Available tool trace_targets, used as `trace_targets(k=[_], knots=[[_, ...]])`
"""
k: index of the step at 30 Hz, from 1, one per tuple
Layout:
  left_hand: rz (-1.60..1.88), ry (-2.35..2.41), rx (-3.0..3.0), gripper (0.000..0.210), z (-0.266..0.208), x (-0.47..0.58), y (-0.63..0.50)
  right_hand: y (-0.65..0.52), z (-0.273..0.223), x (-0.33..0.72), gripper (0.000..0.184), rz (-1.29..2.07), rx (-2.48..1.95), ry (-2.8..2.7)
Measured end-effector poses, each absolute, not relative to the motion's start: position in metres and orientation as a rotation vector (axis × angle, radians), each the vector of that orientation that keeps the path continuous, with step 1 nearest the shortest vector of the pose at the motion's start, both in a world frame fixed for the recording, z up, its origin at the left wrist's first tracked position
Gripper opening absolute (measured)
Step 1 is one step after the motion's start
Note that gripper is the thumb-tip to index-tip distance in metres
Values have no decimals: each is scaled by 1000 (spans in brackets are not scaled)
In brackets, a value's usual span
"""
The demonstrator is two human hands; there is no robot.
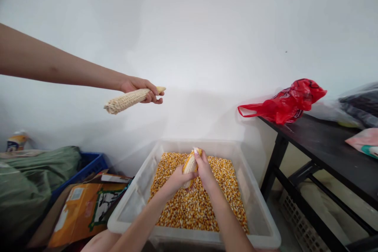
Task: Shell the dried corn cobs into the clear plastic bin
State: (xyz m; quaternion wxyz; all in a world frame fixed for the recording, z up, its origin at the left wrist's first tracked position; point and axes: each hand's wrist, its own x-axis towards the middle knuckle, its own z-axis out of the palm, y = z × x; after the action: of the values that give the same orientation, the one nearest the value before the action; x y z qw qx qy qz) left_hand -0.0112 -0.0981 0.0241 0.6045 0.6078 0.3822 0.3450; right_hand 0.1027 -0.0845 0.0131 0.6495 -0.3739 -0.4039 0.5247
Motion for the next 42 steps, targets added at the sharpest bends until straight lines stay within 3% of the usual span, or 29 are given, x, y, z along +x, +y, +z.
trace_targets(k=[4, 12, 23, 28, 42], knots=[[787, 843, 1332, 38, 25, -13, -100, -87, 17, 103, 45, 1214, -837, -942], [760, 880, 1297, 43, 22, -11, -101, -86, 19, 102, 34, 1232, -864, -875], [790, 829, 1313, 41, 19, -9, -98, -87, 31, 105, 52, 1342, -784, -886], [735, 833, 1345, 42, 17, -8, -97, -89, 30, 107, 40, 1255, -848, -913], [832, 861, 1445, 57, 26, -6, -101, -94, 37, 118, 48, 1360, -628, -995]])
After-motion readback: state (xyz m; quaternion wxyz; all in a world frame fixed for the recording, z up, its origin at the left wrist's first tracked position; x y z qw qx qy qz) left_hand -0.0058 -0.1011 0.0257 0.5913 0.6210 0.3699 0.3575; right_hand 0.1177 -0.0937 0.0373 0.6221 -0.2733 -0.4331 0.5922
